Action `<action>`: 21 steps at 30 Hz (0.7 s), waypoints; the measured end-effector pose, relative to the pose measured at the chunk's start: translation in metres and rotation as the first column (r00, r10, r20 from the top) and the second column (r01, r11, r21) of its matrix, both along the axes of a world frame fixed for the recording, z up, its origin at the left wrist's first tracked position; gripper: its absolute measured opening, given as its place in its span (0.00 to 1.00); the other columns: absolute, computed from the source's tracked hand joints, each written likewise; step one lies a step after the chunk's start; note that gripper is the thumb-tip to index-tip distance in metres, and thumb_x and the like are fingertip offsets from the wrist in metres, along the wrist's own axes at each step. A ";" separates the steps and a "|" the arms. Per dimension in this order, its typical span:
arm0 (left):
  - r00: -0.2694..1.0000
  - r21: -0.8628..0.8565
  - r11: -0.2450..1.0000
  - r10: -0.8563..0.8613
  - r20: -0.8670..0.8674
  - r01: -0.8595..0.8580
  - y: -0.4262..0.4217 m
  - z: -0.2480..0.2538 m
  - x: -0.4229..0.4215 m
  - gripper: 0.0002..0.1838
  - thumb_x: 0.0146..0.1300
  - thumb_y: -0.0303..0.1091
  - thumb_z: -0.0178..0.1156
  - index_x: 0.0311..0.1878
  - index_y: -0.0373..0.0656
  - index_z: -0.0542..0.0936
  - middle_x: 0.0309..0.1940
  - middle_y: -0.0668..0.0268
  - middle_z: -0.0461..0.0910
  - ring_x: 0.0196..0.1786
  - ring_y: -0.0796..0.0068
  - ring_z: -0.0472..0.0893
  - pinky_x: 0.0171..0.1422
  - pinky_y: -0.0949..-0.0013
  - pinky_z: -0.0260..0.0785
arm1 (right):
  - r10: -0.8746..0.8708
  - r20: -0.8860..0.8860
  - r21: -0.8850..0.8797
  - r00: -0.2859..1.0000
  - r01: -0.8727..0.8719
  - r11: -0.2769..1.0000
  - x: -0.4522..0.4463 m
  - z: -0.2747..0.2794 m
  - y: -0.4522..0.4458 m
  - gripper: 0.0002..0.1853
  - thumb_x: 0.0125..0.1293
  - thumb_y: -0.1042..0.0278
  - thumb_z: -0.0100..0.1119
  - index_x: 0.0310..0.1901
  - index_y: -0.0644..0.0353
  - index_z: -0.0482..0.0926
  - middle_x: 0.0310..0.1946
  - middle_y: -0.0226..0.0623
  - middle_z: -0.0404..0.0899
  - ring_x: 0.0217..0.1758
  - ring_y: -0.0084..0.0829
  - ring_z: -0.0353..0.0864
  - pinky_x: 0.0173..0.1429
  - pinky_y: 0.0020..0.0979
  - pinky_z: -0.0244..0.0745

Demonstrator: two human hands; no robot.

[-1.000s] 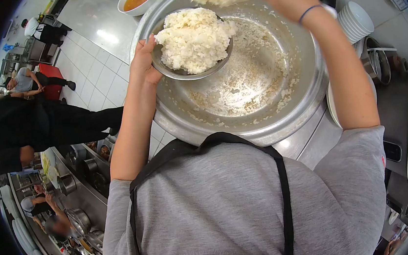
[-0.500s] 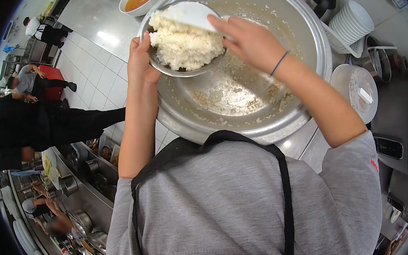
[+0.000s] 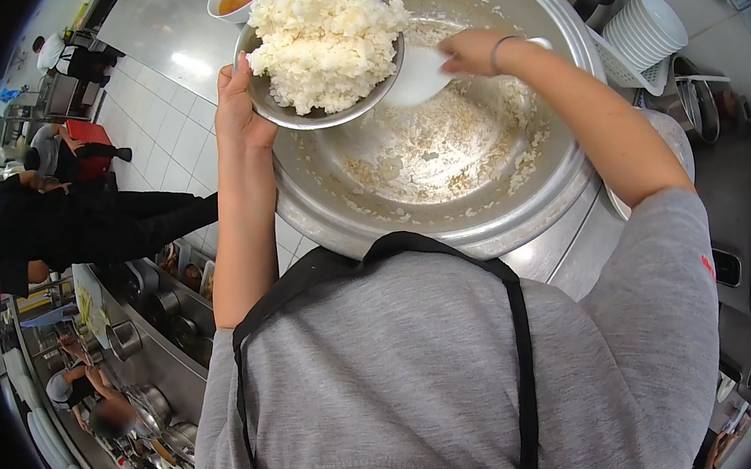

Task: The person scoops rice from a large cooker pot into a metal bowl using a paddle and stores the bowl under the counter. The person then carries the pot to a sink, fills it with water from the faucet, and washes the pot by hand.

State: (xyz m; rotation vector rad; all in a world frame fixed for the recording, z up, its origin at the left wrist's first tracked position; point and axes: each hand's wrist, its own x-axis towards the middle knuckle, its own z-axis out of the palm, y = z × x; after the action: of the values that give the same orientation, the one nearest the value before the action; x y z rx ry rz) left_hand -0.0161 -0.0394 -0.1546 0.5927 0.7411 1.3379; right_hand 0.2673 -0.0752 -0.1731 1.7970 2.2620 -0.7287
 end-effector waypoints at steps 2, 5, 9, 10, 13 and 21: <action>1.000 -0.012 1.000 0.000 -0.007 0.000 0.000 0.000 0.000 0.07 0.62 0.31 0.51 0.31 0.45 0.63 0.30 0.64 0.73 0.33 0.74 0.75 0.37 0.65 0.74 | 0.116 0.002 -0.057 0.993 -0.116 0.992 -0.031 -0.014 -0.009 0.16 0.60 0.57 0.49 0.44 0.59 0.73 0.38 0.43 0.77 0.42 0.40 0.75 0.48 0.37 0.67; 1.000 -0.015 1.000 -0.022 0.001 0.022 0.001 -0.004 -0.001 0.07 0.61 0.31 0.51 0.31 0.45 0.63 0.30 0.64 0.73 0.33 0.73 0.75 0.37 0.64 0.74 | 0.277 -0.113 -0.210 0.954 -0.296 0.932 -0.046 -0.013 -0.024 0.15 0.59 0.59 0.51 0.44 0.56 0.75 0.37 0.40 0.77 0.42 0.39 0.75 0.47 0.37 0.67; 0.999 -0.019 0.999 -0.045 -0.009 0.045 0.002 -0.003 -0.001 0.07 0.61 0.30 0.51 0.31 0.45 0.63 0.29 0.64 0.73 0.32 0.72 0.76 0.37 0.64 0.75 | 0.391 0.351 -0.220 0.851 -0.331 0.918 -0.026 0.020 -0.024 0.11 0.54 0.63 0.54 0.40 0.51 0.77 0.31 0.35 0.79 0.38 0.35 0.77 0.47 0.37 0.63; 0.999 -0.023 0.999 -0.039 -0.025 0.038 0.002 -0.003 0.000 0.07 0.61 0.30 0.51 0.31 0.44 0.63 0.30 0.64 0.73 0.33 0.72 0.76 0.37 0.64 0.75 | 0.295 0.477 -0.135 0.828 -0.263 0.955 -0.016 0.033 -0.020 0.11 0.54 0.65 0.54 0.39 0.51 0.77 0.31 0.33 0.79 0.38 0.35 0.77 0.48 0.37 0.62; 0.998 -0.034 0.999 -0.028 -0.052 0.026 0.000 -0.001 0.001 0.07 0.61 0.30 0.51 0.31 0.43 0.63 0.30 0.63 0.73 0.33 0.72 0.76 0.37 0.64 0.75 | 0.107 0.663 0.103 0.741 -0.232 0.967 0.027 0.037 -0.008 0.09 0.53 0.68 0.53 0.37 0.53 0.78 0.29 0.35 0.79 0.37 0.35 0.78 0.46 0.36 0.67; 0.997 -0.038 0.999 -0.035 -0.073 0.033 0.002 -0.006 -0.002 0.07 0.61 0.32 0.51 0.33 0.43 0.64 0.34 0.62 0.73 0.38 0.70 0.75 0.44 0.62 0.74 | -0.028 0.778 0.146 0.628 -0.137 0.980 0.029 0.025 -0.009 0.08 0.50 0.72 0.55 0.32 0.57 0.81 0.35 0.38 0.80 0.38 0.35 0.80 0.38 0.32 0.75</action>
State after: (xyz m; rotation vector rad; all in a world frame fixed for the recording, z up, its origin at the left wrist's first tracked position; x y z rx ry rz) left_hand -0.0181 -0.0371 -0.1603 0.6253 0.8107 1.2739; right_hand 0.2963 -0.0843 -0.1480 1.6306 1.7780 0.2982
